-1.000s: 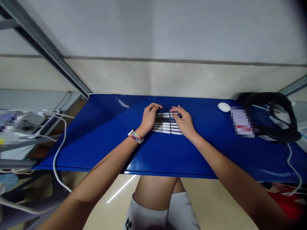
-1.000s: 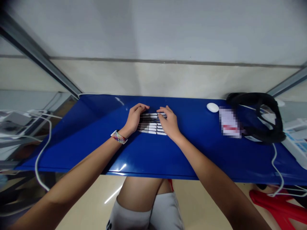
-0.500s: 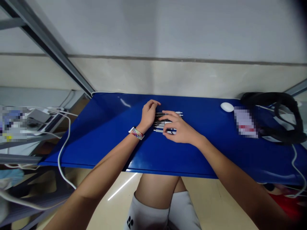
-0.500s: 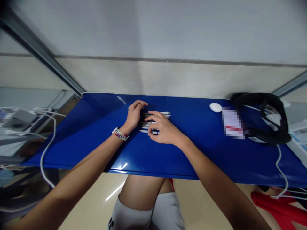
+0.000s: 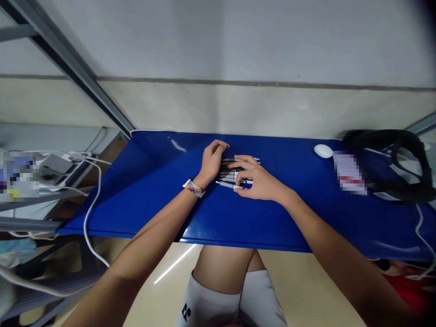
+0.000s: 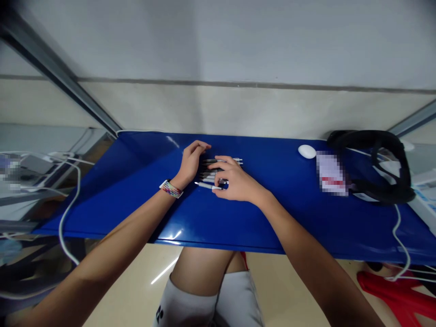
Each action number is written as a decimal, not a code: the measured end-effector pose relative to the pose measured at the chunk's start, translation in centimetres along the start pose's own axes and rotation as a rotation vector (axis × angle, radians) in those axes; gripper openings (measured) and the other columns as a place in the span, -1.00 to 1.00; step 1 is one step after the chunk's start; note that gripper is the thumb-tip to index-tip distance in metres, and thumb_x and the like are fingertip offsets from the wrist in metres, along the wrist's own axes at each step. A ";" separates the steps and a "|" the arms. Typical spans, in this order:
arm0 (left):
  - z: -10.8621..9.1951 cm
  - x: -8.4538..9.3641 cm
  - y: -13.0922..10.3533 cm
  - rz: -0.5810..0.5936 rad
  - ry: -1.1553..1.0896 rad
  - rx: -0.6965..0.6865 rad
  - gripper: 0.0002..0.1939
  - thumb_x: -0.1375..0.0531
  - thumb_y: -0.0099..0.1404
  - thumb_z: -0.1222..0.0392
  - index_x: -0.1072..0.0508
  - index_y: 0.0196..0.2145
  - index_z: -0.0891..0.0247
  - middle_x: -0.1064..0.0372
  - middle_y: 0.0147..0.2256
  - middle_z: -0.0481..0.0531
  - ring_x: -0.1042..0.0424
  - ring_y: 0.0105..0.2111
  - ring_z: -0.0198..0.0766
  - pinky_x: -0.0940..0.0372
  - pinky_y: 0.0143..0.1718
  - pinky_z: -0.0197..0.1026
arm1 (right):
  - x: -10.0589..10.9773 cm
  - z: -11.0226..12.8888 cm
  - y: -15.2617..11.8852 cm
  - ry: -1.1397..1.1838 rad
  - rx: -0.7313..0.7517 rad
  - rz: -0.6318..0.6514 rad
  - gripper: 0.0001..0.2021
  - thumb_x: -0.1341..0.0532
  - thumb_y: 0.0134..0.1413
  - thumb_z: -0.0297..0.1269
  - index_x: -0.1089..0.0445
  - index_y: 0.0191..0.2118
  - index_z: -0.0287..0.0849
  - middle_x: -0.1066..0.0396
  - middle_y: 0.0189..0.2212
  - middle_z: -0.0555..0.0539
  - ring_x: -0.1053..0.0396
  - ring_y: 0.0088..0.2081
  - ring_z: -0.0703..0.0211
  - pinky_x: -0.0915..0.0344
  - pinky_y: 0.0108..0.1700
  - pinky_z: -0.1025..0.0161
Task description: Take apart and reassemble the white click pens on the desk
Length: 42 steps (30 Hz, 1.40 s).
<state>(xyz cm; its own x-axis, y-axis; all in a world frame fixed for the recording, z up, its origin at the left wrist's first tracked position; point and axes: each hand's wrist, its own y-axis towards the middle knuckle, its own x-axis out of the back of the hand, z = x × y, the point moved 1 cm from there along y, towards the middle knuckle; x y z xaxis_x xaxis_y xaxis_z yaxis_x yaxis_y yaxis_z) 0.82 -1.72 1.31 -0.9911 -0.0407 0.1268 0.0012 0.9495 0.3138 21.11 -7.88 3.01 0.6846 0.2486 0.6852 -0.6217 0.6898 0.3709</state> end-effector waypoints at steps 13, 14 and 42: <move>-2.0 -0.2 -0.7 0.320 -0.045 -0.073 -0.74 -0.37 0.39 -0.06 -0.65 -0.21 0.19 -0.62 -0.22 0.07 -0.53 -0.21 -0.17 -0.39 -0.09 -0.12 | 2.0 -2.0 0.1 -0.013 -0.214 -0.426 -0.85 -0.38 0.31 -0.06 -0.60 -0.25 0.02 -0.59 -0.31 -0.02 -0.52 -0.23 0.02 -0.44 -0.08 0.06; -2.0 -0.2 -0.7 0.329 -0.037 -0.079 -0.76 -0.39 0.37 -0.04 -0.65 -0.21 0.20 -0.62 -0.21 0.07 -0.53 -0.22 -0.18 -0.39 -0.09 -0.12 | 2.0 -2.2 0.1 -0.012 -0.237 -0.454 -0.83 -0.39 0.30 -0.05 -0.60 -0.26 0.01 -0.57 -0.36 -0.01 -0.49 -0.29 0.05 -0.43 -0.12 0.08; -0.5 0.4 0.0 0.251 -0.148 -0.031 -0.73 -0.47 0.25 0.02 -0.52 -0.33 0.21 -0.59 -0.35 0.04 -0.49 -0.49 -0.32 -0.37 -0.40 -0.20 | 2.5 -6.1 0.6 0.734 -0.406 -0.683 -0.75 -0.54 0.04 -0.08 -0.65 -0.20 -0.06 -0.55 -0.40 0.01 -0.48 -0.39 0.21 -0.47 -0.32 0.20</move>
<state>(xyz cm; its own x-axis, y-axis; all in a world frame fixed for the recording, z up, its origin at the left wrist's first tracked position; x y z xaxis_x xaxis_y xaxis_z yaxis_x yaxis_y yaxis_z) 0.44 -1.86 1.82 -0.9678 0.2428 0.0660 0.2510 0.9139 0.3189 24.75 -2.72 1.16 0.9834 -0.0206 -0.1803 0.0579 0.9773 0.2038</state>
